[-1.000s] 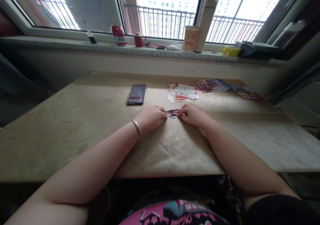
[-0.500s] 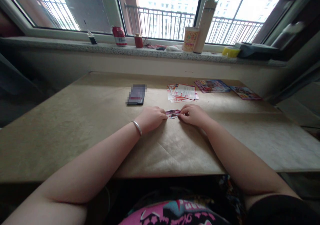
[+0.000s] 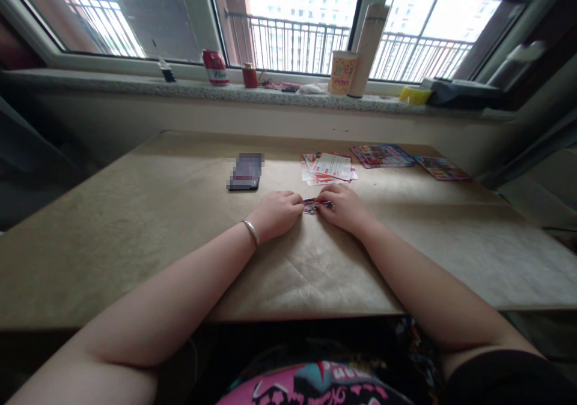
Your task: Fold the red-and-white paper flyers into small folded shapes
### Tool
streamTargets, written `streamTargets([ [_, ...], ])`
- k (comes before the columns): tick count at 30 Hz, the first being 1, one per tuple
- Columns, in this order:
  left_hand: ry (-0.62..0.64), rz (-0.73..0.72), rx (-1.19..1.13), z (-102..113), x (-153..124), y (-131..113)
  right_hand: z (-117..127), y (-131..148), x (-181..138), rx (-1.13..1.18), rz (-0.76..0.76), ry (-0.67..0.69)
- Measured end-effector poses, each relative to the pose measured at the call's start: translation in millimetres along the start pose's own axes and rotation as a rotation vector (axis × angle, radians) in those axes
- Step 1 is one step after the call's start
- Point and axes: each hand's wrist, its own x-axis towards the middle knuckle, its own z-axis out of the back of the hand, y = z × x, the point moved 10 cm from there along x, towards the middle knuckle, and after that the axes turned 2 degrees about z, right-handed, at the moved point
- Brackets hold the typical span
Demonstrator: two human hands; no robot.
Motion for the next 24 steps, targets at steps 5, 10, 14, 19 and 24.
streamTargets([
  [5,-0.009,0.034,-0.034,3.6,0.6,0.1,-13.6,-2.2,-0.8,0.039,-0.018,0.079],
  [10,-0.028,0.108,-0.097,0.2,0.5,6.2,-18.1,1.8,1.8,0.054,-0.001,0.115],
  [14,-0.031,0.187,-0.123,-4.2,-0.6,12.9,-16.7,7.6,3.2,0.061,0.025,0.112],
  [19,-0.003,0.189,-0.131,-7.2,-1.1,14.1,-18.7,8.0,1.8,0.116,0.033,0.112],
  [24,-0.011,0.146,-0.172,-5.5,0.5,11.6,-17.5,10.3,1.5,0.150,0.040,0.096],
])
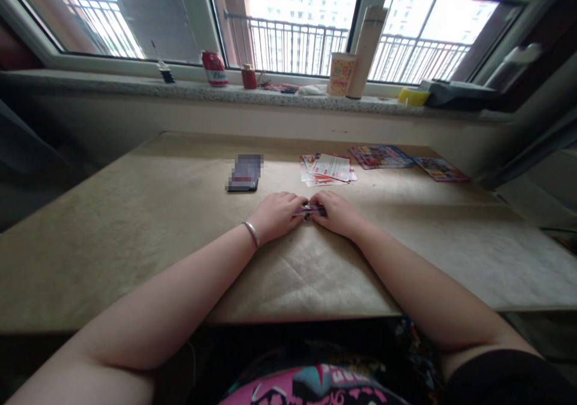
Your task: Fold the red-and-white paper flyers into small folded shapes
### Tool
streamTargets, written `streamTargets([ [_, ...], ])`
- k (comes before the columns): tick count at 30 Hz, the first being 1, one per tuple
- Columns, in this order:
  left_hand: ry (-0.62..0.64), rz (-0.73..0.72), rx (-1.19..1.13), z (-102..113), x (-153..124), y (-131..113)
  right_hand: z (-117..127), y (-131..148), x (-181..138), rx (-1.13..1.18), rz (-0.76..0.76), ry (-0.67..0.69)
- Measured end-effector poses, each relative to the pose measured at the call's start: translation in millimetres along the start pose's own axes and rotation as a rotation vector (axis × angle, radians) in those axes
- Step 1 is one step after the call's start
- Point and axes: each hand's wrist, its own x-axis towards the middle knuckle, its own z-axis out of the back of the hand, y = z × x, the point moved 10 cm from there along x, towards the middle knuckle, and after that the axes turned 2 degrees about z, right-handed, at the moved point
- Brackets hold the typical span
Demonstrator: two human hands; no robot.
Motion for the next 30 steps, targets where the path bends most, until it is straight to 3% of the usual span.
streamTargets([
  [19,-0.057,0.059,-0.083,4.2,0.2,3.6,1.7,3.3,-3.5,0.123,-0.043,-0.063],
  [30,0.038,0.054,-0.008,-5.4,1.5,6.7,0.8,13.1,0.0,0.011,0.008,-0.016],
])
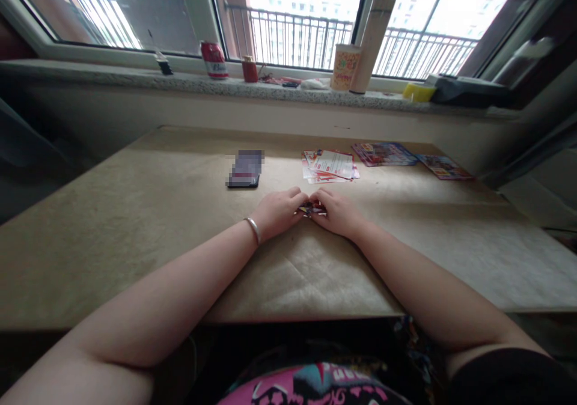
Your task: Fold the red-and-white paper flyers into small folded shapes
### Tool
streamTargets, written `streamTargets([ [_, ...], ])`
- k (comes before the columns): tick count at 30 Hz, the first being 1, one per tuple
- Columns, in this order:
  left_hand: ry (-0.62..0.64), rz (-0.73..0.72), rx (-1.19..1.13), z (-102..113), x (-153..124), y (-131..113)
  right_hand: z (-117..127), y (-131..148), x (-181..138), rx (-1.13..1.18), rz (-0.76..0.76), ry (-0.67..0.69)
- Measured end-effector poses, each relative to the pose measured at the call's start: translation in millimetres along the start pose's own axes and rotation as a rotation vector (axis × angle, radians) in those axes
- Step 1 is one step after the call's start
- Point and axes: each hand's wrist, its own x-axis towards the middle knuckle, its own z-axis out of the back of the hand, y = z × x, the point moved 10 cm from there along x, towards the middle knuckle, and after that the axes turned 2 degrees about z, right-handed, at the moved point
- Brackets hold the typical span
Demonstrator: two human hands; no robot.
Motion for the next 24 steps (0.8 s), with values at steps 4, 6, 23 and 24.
streamTargets([
  [4,-0.013,-0.033,0.065,1.2,0.0,-3.9,4.3,6.6,-0.7,0.001,0.042,-0.010],
  [6,-0.032,-0.051,0.083,3.9,0.1,-6.6,5.6,8.3,-0.9,-0.014,0.054,-0.006],
  [23,-0.163,-0.246,0.032,14.4,-3.8,-22.4,-2.5,7.4,1.8,-0.216,0.047,0.056],
  [24,-0.166,-0.251,0.035,14.0,-4.1,-22.7,-3.0,7.2,1.7,-0.225,0.049,0.061],
])
